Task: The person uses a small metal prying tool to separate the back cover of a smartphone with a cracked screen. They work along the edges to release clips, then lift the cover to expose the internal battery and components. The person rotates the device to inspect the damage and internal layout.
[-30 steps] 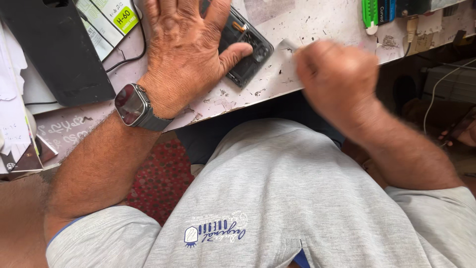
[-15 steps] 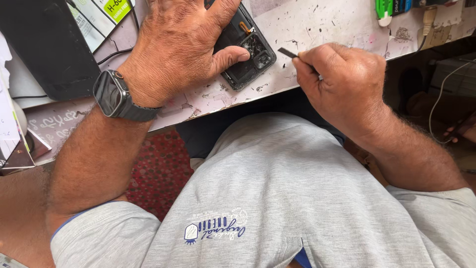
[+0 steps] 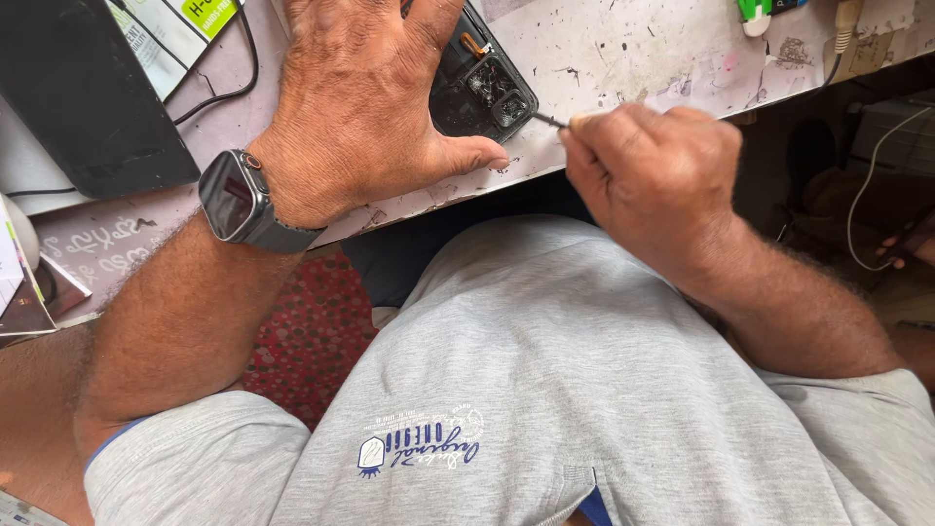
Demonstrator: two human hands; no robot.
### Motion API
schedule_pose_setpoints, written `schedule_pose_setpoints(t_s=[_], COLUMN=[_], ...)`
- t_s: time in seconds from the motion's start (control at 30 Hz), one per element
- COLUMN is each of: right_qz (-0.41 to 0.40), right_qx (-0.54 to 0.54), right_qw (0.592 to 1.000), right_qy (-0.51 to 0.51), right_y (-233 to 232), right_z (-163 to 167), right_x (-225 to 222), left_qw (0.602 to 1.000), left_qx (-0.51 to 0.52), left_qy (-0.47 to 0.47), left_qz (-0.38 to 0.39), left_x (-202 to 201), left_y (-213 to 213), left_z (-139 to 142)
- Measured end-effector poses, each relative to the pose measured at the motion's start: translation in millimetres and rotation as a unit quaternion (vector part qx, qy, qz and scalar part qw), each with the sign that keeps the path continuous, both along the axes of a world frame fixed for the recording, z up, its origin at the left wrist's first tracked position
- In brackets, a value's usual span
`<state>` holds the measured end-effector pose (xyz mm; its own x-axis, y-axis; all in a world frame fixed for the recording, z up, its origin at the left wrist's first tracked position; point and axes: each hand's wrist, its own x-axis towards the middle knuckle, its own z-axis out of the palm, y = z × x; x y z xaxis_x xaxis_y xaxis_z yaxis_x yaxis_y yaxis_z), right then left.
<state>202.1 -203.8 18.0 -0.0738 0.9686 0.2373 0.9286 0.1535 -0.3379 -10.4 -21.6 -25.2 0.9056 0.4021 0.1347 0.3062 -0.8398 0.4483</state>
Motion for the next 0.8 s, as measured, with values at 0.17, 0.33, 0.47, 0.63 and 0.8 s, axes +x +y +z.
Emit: schedule_pose_setpoints(t_s=[0.17, 0.33, 0.47, 0.63, 0.8], right_qz=[-0.004, -0.014, 0.003, -0.012, -0.006], right_qx=[-0.025, -0.005, -0.008, 0.006, 0.017], right_qw=[1.0, 1.0, 1.0, 1.0, 1.0], right_qy=[-0.011, -0.025, -0.03, -0.006, 0.007], right_y=[1, -5, -4, 5, 4], right_z=[-5, -10, -16, -15, -7], right_x=[2, 7, 7, 10, 8], left_qw=[1.0, 0.999, 1.0, 0.999, 1.0], left_qx=[0.026, -0.021, -0.008, -0.018, 0.009], left_qy=[-0.01, 0.026, 0.026, 0.035, 0.012], left_qz=[0.005, 0.011, 0.009, 0.005, 0.001], left_x=[0, 3, 4, 1, 4], left_y=[1, 1, 1, 1, 1], left_z=[1, 5, 7, 4, 4])
